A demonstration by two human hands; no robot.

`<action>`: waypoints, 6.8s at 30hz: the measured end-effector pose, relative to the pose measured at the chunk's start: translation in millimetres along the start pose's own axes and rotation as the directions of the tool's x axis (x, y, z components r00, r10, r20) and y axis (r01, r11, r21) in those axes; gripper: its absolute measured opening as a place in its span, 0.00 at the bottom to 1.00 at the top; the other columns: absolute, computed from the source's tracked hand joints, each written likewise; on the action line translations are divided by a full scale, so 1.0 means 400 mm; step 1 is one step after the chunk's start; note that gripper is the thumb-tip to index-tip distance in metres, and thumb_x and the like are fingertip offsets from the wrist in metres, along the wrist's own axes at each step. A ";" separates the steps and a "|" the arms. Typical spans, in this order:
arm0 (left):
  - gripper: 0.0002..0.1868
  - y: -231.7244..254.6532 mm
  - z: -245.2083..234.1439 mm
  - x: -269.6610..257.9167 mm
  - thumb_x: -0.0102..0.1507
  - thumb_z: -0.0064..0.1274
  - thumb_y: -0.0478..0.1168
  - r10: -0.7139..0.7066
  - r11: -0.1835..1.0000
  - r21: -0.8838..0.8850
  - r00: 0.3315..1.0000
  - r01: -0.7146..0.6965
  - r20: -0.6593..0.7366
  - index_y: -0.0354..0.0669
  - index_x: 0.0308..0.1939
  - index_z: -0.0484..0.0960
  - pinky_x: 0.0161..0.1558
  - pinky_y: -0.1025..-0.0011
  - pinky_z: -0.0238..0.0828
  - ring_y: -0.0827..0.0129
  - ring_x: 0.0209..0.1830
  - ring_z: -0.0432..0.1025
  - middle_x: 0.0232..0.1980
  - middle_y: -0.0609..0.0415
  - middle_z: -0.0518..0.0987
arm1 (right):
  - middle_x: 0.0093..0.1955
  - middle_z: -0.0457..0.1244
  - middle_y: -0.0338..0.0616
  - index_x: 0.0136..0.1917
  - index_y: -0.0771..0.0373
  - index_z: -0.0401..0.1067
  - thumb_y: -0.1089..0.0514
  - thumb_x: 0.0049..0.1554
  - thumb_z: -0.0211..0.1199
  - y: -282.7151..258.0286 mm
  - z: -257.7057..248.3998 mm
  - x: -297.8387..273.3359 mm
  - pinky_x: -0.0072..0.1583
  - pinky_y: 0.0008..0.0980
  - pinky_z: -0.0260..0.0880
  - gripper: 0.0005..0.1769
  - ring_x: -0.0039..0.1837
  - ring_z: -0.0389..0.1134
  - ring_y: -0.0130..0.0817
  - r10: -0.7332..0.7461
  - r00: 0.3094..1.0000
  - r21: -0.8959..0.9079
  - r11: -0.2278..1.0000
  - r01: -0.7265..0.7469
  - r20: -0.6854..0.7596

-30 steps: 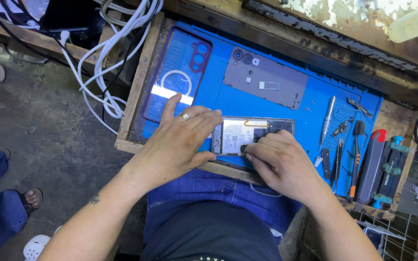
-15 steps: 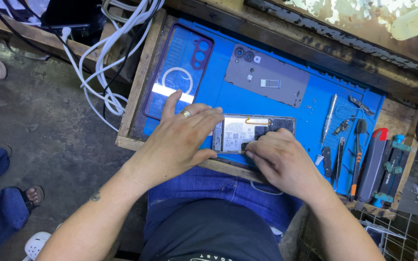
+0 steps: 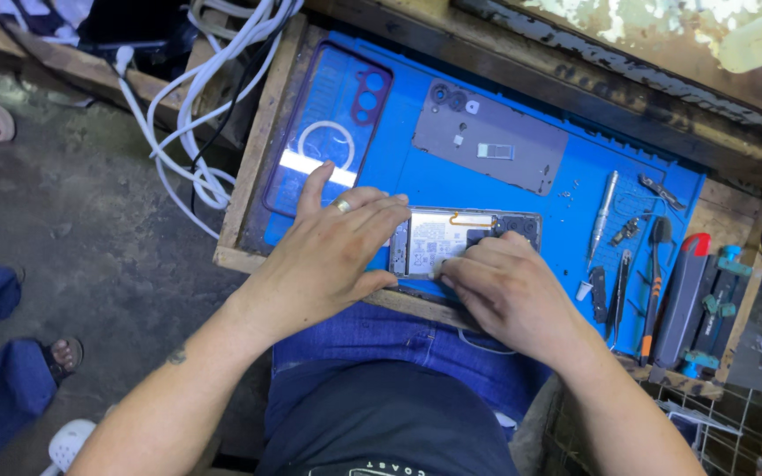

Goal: The person uses a small metal tool to scrape adhesive residue from the back of a disassembled smartphone. They then pick up the phone's back cover and use the tool to clean the camera lens area and other parts of the cover.

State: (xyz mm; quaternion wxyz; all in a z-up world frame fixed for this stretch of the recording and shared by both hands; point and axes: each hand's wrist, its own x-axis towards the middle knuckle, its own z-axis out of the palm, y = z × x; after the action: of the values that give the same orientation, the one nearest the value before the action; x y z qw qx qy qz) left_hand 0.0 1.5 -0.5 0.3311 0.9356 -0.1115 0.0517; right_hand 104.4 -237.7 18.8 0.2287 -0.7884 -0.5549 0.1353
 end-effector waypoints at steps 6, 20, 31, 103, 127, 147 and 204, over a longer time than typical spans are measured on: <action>0.39 0.002 0.001 -0.003 0.51 0.69 0.45 0.026 1.000 0.012 1.000 -0.026 -0.005 0.38 0.63 0.71 0.72 0.36 0.37 0.57 0.67 0.66 0.63 0.47 0.76 | 0.37 0.64 0.42 0.48 0.61 0.77 0.61 0.50 0.66 -0.001 -0.007 -0.006 0.49 0.40 0.61 0.10 0.44 0.66 0.41 0.044 0.999 -0.039 0.998 -0.044 0.013; 0.39 0.003 0.001 0.003 0.51 0.69 0.45 0.013 1.000 0.014 1.000 -0.013 0.010 0.37 0.63 0.70 0.72 0.34 0.37 0.56 0.67 0.65 0.63 0.47 0.76 | 0.37 0.64 0.41 0.47 0.62 0.76 0.61 0.52 0.65 -0.007 -0.006 -0.004 0.49 0.40 0.61 0.09 0.44 0.66 0.40 0.031 1.000 -0.027 0.999 -0.031 0.004; 0.40 0.000 -0.002 0.001 0.50 0.69 0.45 0.015 1.000 0.009 1.000 -0.015 -0.012 0.38 0.64 0.71 0.72 0.35 0.37 0.57 0.67 0.66 0.63 0.47 0.76 | 0.38 0.65 0.41 0.48 0.62 0.76 0.60 0.52 0.65 -0.006 -0.007 0.005 0.49 0.40 0.62 0.09 0.45 0.67 0.40 0.031 0.999 -0.024 0.999 -0.031 0.018; 0.30 -0.060 0.027 0.279 0.50 0.67 0.44 0.178 0.954 0.270 0.969 -0.128 -0.171 0.37 0.55 0.79 0.63 0.52 0.56 0.51 0.65 0.67 0.62 0.42 0.76 | 0.51 0.66 0.44 0.51 0.56 0.79 0.56 0.54 0.66 0.197 -0.024 0.125 0.52 0.46 0.62 0.11 0.54 0.67 0.45 0.099 0.914 -0.271 0.938 -0.218 -0.393; 0.33 -0.072 0.013 0.292 0.56 0.62 0.38 0.097 0.932 0.339 0.989 -0.129 0.110 0.37 0.64 0.71 0.71 0.43 0.48 0.52 0.71 0.64 0.67 0.43 0.73 | 0.45 0.67 0.45 0.43 0.66 0.74 0.62 0.52 0.67 0.205 -0.179 -0.049 0.53 0.35 0.69 0.07 0.50 0.70 0.39 0.399 0.845 0.165 0.917 -0.363 -0.356; 0.48 -0.035 -0.134 0.184 0.49 0.67 0.38 0.007 0.983 0.183 0.995 0.012 -0.104 0.36 0.70 0.61 0.68 0.55 0.57 0.43 0.68 0.62 0.66 0.37 0.67 | 0.45 0.66 0.39 0.43 0.64 0.75 0.58 0.54 0.67 0.220 -0.186 -0.116 0.47 0.33 0.67 0.07 0.49 0.68 0.30 0.568 0.755 0.339 0.817 -0.467 -0.329; 0.07 0.079 0.039 0.140 0.65 0.57 0.38 -0.227 0.498 -0.836 0.965 0.231 0.131 0.37 0.41 0.81 0.34 0.82 0.71 0.86 0.33 0.74 0.34 0.65 0.82 | 0.38 0.69 0.42 0.48 0.70 0.73 0.65 0.61 0.61 0.149 -0.074 -0.026 0.44 0.26 0.70 0.05 0.41 0.71 0.26 0.602 0.702 0.851 0.525 0.012 -0.381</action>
State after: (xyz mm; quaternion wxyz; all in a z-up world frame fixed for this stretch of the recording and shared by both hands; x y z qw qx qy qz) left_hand 47.2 -42.1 16.0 0.7452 0.6646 0.0017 -0.0547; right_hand 163.2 -270.2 13.5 0.7036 -0.6786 -0.1629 0.1335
